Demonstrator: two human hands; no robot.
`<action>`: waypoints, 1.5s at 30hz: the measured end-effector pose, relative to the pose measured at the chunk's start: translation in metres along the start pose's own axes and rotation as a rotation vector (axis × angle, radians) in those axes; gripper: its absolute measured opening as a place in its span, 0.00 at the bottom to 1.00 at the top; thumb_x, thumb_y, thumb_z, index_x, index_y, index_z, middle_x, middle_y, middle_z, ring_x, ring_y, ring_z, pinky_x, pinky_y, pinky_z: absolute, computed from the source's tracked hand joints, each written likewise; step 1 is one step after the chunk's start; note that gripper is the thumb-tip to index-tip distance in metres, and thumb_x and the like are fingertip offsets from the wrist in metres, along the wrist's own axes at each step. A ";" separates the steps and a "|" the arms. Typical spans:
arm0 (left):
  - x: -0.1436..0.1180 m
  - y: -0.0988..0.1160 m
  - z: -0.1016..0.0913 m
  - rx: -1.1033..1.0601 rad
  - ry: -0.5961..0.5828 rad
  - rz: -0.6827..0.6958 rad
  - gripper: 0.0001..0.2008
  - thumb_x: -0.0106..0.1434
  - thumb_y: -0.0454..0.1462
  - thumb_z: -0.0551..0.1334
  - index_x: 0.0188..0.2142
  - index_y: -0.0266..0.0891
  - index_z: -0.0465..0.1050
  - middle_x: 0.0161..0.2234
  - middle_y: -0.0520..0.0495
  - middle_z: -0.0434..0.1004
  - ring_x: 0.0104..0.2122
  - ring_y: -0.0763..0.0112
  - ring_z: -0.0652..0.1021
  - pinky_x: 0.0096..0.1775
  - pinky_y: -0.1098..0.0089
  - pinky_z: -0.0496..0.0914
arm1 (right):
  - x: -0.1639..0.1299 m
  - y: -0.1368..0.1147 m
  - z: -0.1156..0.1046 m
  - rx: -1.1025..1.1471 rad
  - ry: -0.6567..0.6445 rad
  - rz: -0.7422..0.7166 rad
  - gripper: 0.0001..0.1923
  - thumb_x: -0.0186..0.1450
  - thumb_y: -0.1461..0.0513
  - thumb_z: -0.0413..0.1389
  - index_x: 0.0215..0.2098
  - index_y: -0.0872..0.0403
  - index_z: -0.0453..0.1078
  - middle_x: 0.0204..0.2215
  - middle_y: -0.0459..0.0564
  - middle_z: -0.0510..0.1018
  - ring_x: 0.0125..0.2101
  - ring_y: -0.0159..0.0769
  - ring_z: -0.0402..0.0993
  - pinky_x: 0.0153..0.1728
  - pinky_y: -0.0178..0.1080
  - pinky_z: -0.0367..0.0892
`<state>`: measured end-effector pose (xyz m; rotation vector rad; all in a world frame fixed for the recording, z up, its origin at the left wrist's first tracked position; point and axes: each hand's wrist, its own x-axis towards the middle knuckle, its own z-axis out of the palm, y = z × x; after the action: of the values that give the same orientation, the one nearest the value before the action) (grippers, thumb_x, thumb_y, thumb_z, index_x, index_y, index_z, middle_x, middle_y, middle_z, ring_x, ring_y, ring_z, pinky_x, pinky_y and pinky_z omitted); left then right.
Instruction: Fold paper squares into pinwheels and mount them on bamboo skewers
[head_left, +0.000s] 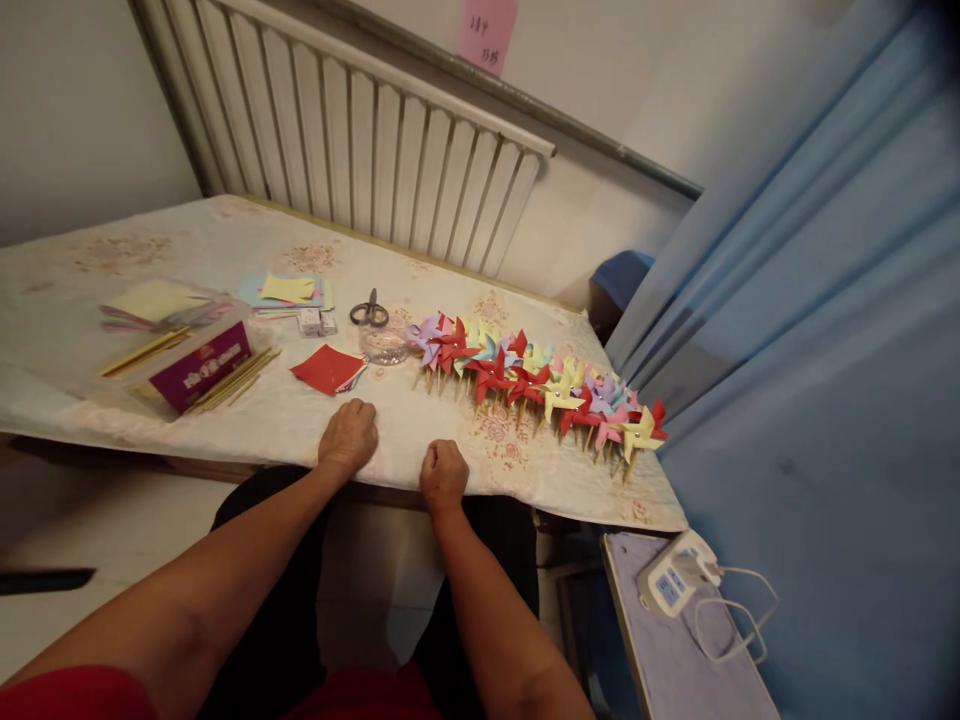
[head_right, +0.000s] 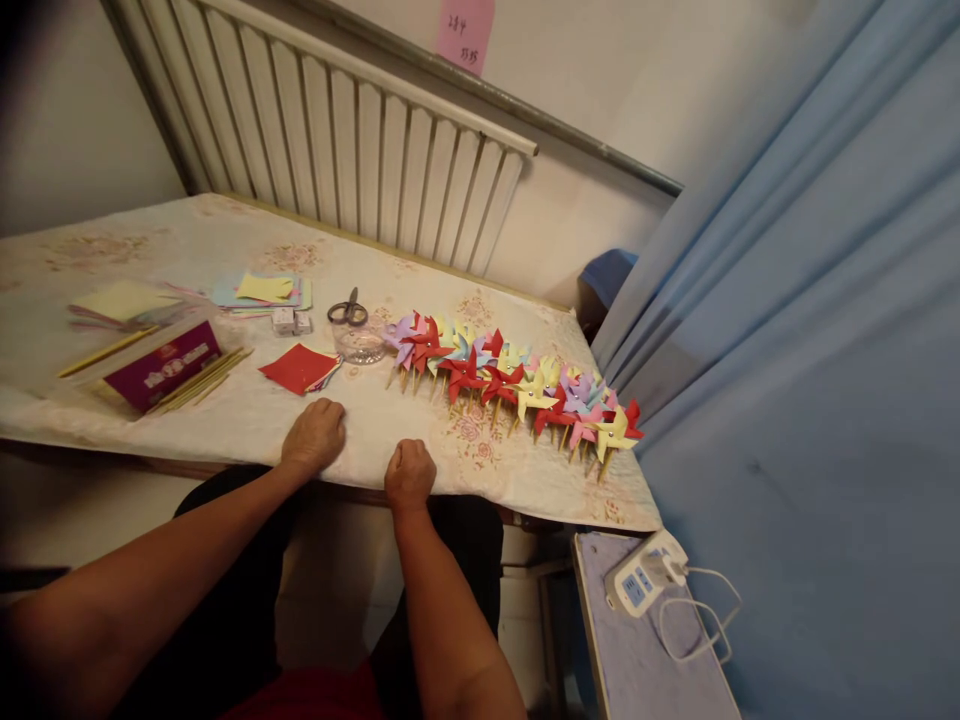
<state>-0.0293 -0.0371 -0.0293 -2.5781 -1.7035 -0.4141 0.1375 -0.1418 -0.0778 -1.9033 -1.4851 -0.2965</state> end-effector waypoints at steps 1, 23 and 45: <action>0.000 0.000 0.000 0.001 0.000 0.000 0.12 0.66 0.33 0.52 0.41 0.35 0.75 0.43 0.34 0.74 0.45 0.52 0.74 0.47 0.58 0.67 | 0.000 0.000 0.000 -0.005 -0.010 -0.001 0.08 0.67 0.69 0.52 0.32 0.52 0.69 0.29 0.47 0.73 0.30 0.35 0.68 0.32 0.36 0.57; 0.006 -0.005 0.006 -0.001 0.044 0.055 0.14 0.65 0.33 0.51 0.40 0.34 0.76 0.41 0.33 0.74 0.45 0.51 0.74 0.45 0.57 0.68 | 0.017 0.013 -0.025 0.226 -0.128 0.096 0.10 0.63 0.71 0.51 0.30 0.52 0.70 0.27 0.44 0.75 0.30 0.33 0.71 0.34 0.33 0.64; 0.003 -0.004 0.008 0.017 0.032 0.026 0.12 0.67 0.33 0.51 0.39 0.36 0.74 0.41 0.35 0.73 0.45 0.53 0.74 0.45 0.59 0.67 | 0.014 0.145 -0.100 -0.022 0.094 0.403 0.12 0.64 0.64 0.47 0.28 0.54 0.71 0.28 0.52 0.77 0.30 0.38 0.68 0.35 0.37 0.58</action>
<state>-0.0300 -0.0320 -0.0364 -2.5650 -1.6539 -0.4353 0.2979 -0.2102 -0.0517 -2.1206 -1.0113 -0.2114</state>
